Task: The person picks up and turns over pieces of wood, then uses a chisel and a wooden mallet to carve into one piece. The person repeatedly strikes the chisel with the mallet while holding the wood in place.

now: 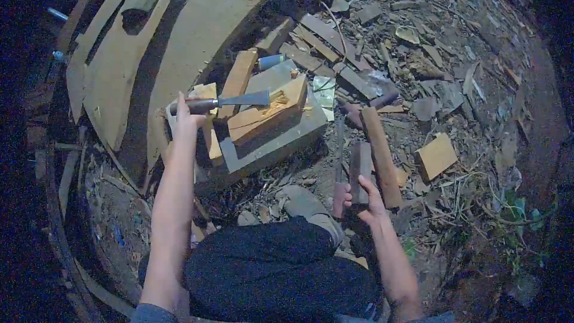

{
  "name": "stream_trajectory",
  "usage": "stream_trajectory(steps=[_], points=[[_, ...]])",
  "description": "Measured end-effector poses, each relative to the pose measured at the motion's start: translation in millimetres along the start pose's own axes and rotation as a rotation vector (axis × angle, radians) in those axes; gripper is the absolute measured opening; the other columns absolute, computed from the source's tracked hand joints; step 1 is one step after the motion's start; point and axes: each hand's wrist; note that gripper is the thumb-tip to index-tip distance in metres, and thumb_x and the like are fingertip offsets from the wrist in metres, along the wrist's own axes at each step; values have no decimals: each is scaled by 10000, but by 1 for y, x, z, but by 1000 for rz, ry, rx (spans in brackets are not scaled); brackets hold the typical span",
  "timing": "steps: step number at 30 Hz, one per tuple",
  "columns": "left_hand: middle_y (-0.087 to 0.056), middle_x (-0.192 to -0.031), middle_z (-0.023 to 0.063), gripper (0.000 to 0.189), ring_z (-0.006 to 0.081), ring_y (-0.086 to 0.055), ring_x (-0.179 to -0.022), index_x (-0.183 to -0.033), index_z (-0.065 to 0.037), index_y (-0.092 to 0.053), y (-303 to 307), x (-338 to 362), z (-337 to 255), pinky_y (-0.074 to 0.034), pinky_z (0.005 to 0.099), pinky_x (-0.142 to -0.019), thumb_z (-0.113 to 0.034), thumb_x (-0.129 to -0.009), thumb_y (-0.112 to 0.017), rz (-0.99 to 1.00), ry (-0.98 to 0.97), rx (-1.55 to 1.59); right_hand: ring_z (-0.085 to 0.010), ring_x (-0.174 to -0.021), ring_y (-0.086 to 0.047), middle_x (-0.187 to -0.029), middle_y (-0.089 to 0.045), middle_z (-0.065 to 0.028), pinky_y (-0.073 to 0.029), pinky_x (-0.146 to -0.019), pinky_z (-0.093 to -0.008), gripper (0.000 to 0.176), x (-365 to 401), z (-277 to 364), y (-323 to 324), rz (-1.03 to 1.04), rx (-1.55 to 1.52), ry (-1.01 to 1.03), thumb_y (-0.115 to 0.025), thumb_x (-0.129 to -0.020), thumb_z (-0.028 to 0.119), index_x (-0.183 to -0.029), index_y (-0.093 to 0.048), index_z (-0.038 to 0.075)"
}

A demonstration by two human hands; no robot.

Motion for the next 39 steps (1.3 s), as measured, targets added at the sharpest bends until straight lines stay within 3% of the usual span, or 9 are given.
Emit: stream_trajectory(steps=[2,5,7,9,13,17,32,34,39], points=[[-475,-582,-18,393,151,-522,-555,-706,-173,-435,-8,6,-2,-514,366,-586,-472,-907,-593,28,11,36,-189,-683,-576,-835,-601,-87,-486,-586,-316,356,-2,0,3,-10,16,17,-612,-894,355,-987,-543,18],[-455,-577,-26,368,133,-491,-531,-724,-167,-420,-30,11,-8,-479,341,-542,-428,-917,-594,-115,-47,100,-182,-690,-580,-852,-608,-80,-491,-597,-314,396,-6,1,10,26,19,-57,-618,-883,386,-1036,-540,30],[-431,-578,-34,347,113,-457,-507,-739,-160,-412,-55,39,-9,-447,309,-508,-383,-910,-616,43,-291,9,-183,-689,-579,-851,-607,-78,-490,-602,-313,387,2,1,-3,11,49,-62,-618,-884,376,-1041,-541,31],[-407,-573,-42,351,96,-431,-485,-737,-147,-414,-75,65,-9,-422,285,-485,-360,-892,-646,266,-371,-1,-183,-689,-579,-849,-604,-77,-490,-604,-313,390,1,-1,-5,-18,97,-35,-617,-883,374,-1041,-539,26],[-362,-578,-56,349,79,-362,-466,-723,-180,-412,-109,111,7,-376,263,-490,-384,-889,-642,345,-489,-131,-180,-685,-578,-843,-598,-75,-488,-603,-311,395,-4,-2,3,30,77,-58,-617,-882,372,-1046,-528,24],[-376,-568,-50,329,83,-358,-460,-735,-181,-432,-124,129,24,-357,265,-470,-371,-871,-664,503,-458,-156,-178,-665,-587,-830,-611,-73,-492,-574,-312,324,-1,0,2,63,-3,-143,-593,-910,338,-1020,-545,37],[-383,-533,-27,279,85,-372,-429,-715,-155,-418,-143,155,53,-336,266,-447,-265,-847,-637,540,-661,-378,-166,-669,-595,-825,-618,-58,-506,-577,-298,369,2,3,2,-75,233,-15,-613,-888,375,-983,-569,21],[-435,-498,-32,249,69,-384,-371,-671,-121,-489,-146,152,57,-325,244,-369,-212,-836,-651,552,-692,-316,-168,-672,-598,-831,-623,-62,-507,-579,-300,352,1,3,4,-39,201,-75,-612,-892,362,-1012,-562,35],[-430,-487,-30,269,70,-382,-361,-658,-124,-478,-147,157,59,-322,249,-362,-229,-839,-647,586,-644,-333,-170,-672,-600,-834,-627,-68,-509,-581,-304,339,1,2,0,-43,153,-87,-611,-894,350,-1029,-556,43]])
Point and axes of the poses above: each hand's wrist, its own x-axis away from the middle knuckle, its own y-axis out of the back of the hand, z = x × y
